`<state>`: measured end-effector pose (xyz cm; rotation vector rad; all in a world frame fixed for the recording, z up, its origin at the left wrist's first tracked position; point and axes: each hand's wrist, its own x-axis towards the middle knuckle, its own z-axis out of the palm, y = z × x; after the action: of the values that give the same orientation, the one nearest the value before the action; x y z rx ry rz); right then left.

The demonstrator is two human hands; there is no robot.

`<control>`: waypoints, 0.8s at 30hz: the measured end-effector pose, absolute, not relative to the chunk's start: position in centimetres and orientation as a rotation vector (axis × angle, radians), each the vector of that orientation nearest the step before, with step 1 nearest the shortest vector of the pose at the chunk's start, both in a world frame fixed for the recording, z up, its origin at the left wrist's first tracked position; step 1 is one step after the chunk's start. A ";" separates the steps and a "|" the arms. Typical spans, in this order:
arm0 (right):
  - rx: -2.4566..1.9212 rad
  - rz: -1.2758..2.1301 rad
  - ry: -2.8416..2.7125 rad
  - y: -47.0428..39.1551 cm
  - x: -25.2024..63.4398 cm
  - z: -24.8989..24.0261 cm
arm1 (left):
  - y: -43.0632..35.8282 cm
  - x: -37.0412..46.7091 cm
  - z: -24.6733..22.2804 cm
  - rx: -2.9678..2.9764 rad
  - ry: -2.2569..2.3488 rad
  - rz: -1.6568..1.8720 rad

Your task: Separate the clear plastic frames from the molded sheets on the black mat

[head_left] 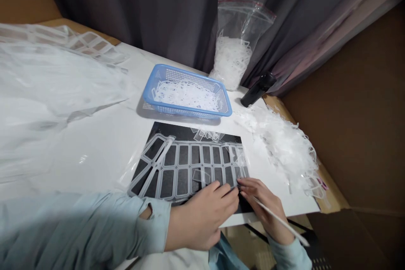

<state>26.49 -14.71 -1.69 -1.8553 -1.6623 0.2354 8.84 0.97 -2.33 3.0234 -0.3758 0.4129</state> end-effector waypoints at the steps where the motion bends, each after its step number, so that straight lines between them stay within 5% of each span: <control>1: -1.849 0.180 -1.706 -14.7 26.3 -1.7 | 1.0 8.8 -2.3 3.022 -0.371 0.411; 12: -2.079 -0.553 -1.069 -14.4 30.5 -2.3 | 1.2 8.9 -2.8 2.948 -0.398 0.425; 18: -1.997 -0.435 -1.029 -12.9 31.0 -1.4 | 1.7 9.2 -2.1 2.839 -0.351 0.378; 24: -1.935 0.100 -1.178 -11.5 30.4 -0.7 | 3.2 10.3 -1.9 2.789 -0.307 0.626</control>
<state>30.37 -11.46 -0.74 -1.9355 -1.1781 0.0995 10.25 3.22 -1.90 2.7891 -0.3070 0.6257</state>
